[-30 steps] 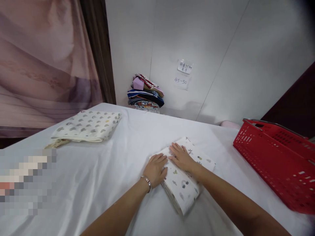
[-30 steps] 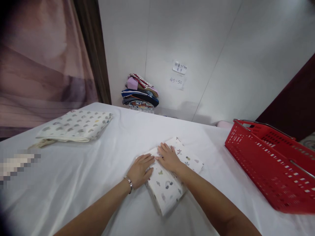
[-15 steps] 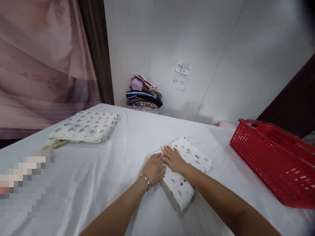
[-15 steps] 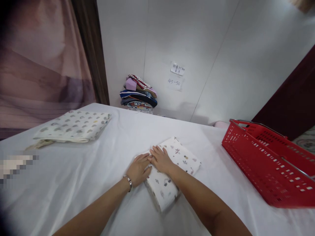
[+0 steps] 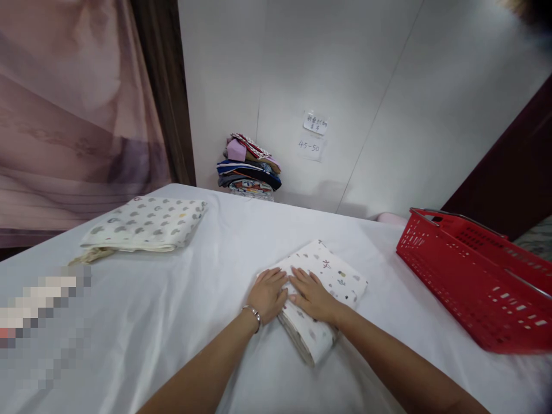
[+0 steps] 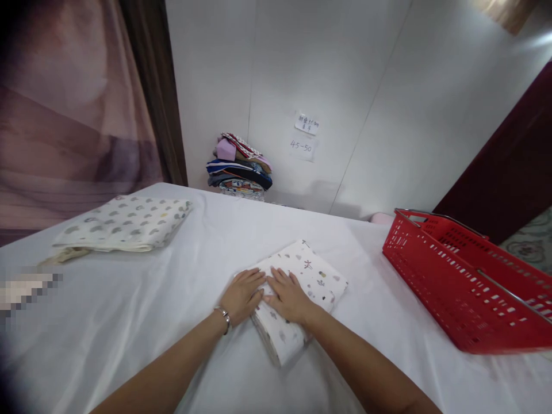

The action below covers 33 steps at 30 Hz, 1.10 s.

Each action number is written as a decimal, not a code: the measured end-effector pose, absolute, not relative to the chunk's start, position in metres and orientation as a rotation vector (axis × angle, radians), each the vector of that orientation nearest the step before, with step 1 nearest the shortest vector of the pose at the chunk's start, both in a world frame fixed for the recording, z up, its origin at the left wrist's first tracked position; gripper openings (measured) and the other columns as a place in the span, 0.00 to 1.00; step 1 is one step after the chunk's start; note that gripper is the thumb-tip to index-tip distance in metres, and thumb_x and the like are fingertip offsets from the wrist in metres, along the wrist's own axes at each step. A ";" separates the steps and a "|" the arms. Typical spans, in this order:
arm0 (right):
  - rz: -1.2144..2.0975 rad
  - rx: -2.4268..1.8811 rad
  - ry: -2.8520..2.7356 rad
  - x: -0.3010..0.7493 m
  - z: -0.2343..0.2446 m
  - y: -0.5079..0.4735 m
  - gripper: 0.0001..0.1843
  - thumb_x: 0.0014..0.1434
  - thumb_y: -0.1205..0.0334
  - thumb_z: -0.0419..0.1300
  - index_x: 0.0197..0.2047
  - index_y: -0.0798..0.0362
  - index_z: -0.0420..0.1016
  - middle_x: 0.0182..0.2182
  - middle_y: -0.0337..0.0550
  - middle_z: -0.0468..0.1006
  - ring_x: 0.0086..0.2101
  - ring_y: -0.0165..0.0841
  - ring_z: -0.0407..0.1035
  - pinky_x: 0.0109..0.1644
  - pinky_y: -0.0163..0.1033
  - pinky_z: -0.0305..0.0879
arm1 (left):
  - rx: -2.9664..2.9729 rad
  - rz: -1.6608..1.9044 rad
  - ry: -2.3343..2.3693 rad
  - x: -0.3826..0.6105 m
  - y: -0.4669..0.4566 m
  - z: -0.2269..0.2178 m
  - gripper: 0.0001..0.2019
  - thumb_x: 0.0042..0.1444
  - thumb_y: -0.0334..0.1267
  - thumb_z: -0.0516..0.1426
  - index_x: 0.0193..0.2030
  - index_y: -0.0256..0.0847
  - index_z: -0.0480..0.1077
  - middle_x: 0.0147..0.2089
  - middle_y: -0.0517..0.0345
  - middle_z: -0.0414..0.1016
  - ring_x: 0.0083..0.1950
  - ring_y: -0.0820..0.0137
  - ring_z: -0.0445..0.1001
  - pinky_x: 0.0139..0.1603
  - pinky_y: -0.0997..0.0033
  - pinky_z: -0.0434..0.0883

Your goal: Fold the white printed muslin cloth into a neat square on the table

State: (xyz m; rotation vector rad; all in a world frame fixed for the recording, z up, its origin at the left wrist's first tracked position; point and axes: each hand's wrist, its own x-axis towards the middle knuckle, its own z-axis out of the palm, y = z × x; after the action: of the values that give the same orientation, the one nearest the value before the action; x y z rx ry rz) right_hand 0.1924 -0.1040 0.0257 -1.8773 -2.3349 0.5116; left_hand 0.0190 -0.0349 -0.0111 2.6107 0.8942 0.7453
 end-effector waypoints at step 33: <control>0.141 -2.401 -1.845 0.291 0.005 -0.122 0.29 0.62 0.47 0.43 0.62 0.51 0.57 0.64 0.46 0.51 0.63 0.39 0.41 0.63 0.52 0.38 | 2.608 0.709 0.897 0.016 -0.033 -0.012 0.17 0.56 0.37 0.49 0.51 0.43 0.69 0.58 0.56 0.68 0.62 0.63 0.59 0.64 0.53 0.54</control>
State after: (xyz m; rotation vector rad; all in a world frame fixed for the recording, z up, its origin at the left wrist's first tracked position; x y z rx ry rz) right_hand 0.2910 -0.1219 0.0054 -2.4008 -1.8447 0.1412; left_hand 0.0164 -0.0325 -0.0118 2.6075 0.8972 0.7094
